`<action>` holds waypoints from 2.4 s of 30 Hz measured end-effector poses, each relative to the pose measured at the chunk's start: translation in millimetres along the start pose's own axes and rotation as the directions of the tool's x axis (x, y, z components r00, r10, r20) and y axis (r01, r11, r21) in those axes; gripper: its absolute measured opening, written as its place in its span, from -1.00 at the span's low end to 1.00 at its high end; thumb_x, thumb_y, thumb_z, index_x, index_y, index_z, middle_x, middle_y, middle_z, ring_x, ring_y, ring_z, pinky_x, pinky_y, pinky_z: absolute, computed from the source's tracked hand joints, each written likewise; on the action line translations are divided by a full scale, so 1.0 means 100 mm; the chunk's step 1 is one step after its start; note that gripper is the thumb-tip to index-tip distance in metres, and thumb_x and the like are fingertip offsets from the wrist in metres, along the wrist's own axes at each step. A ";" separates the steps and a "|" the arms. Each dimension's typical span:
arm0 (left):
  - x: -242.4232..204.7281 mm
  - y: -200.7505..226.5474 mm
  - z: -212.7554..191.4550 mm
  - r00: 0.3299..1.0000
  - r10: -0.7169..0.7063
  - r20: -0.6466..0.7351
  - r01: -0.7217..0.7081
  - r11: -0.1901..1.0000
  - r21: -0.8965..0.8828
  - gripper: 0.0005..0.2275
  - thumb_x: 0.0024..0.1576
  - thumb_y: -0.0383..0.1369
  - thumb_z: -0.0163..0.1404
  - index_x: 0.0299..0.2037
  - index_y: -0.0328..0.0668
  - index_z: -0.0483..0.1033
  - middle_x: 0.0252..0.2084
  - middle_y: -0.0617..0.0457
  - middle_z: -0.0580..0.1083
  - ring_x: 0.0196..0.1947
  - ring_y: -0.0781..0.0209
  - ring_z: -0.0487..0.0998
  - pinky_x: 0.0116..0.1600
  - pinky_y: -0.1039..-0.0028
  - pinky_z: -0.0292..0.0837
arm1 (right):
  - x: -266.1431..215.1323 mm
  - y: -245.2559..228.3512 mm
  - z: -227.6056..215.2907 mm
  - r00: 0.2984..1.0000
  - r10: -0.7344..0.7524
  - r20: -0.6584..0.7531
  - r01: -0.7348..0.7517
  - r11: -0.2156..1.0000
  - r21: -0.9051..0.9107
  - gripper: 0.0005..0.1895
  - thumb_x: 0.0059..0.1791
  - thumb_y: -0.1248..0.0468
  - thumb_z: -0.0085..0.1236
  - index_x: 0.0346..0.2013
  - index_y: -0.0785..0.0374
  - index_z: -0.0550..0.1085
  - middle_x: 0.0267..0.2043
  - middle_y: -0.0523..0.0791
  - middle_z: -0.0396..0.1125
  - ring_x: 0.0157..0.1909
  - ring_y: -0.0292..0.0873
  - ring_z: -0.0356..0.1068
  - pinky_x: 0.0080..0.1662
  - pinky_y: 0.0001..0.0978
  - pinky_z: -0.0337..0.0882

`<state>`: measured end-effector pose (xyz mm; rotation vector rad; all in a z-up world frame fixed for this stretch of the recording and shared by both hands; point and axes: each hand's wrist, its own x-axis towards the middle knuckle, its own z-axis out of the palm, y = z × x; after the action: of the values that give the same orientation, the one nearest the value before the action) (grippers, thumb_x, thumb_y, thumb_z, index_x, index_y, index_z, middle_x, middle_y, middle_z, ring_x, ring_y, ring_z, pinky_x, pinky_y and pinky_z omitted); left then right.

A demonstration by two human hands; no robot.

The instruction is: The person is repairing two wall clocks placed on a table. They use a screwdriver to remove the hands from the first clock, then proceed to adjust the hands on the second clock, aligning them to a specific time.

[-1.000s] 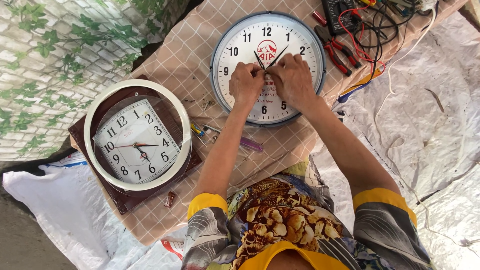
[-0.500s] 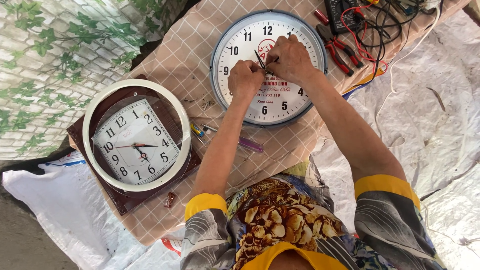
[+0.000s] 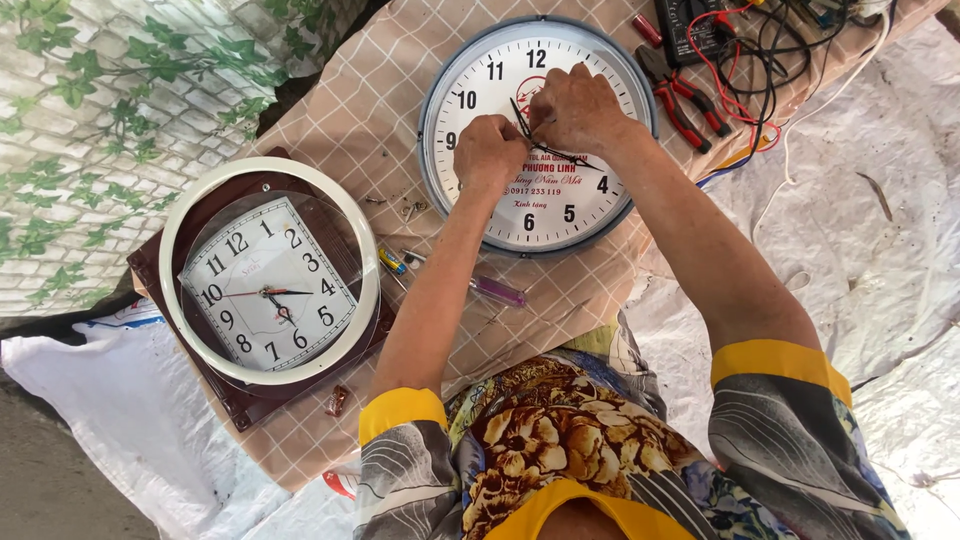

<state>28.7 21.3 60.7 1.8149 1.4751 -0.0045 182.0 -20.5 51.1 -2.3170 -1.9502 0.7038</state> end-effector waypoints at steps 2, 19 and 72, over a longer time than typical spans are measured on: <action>0.07 -0.04 0.04 1.000 0.015 -0.003 -0.015 1.000 0.020 -0.90 -0.02 -0.34 0.07 -0.36 0.09 0.64 -0.30 0.13 0.63 -0.22 0.11 0.63 -0.17 0.26 0.55 | 0.02 0.04 0.06 1.000 -0.011 -0.017 0.011 1.000 -0.013 -0.87 -0.07 0.10 0.18 -0.28 -0.09 0.64 0.00 -0.10 0.35 0.09 0.13 0.22 0.02 0.05 0.26; 0.12 0.06 -0.07 0.999 -0.005 0.040 0.000 0.993 0.118 -0.86 -0.03 -0.38 0.15 -0.30 0.12 0.68 -0.20 0.09 0.63 -0.10 0.02 0.63 -0.07 0.25 0.54 | -0.07 0.23 0.32 0.956 -0.171 -0.238 0.191 0.979 0.065 -0.95 -0.04 0.22 0.28 -0.29 0.06 0.61 -0.16 -0.13 0.35 -0.04 0.11 0.26 -0.12 0.05 0.29; 0.50 0.17 -0.19 0.926 0.235 0.296 -0.341 0.856 0.389 -0.80 -0.05 -0.35 0.20 -0.58 0.17 0.40 -0.52 0.33 0.38 -0.41 0.34 0.42 -0.30 0.46 0.37 | -0.37 -0.01 0.59 0.798 -0.042 -0.602 0.207 0.956 0.209 -0.92 -0.10 0.40 0.12 -0.42 0.18 0.54 -0.30 -0.13 0.43 -0.28 0.05 0.22 -0.27 -0.08 0.26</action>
<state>50.5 72.5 60.3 2.2928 1.0707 -0.4213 155.8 -70.5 9.9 -1.9042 -1.5812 0.1657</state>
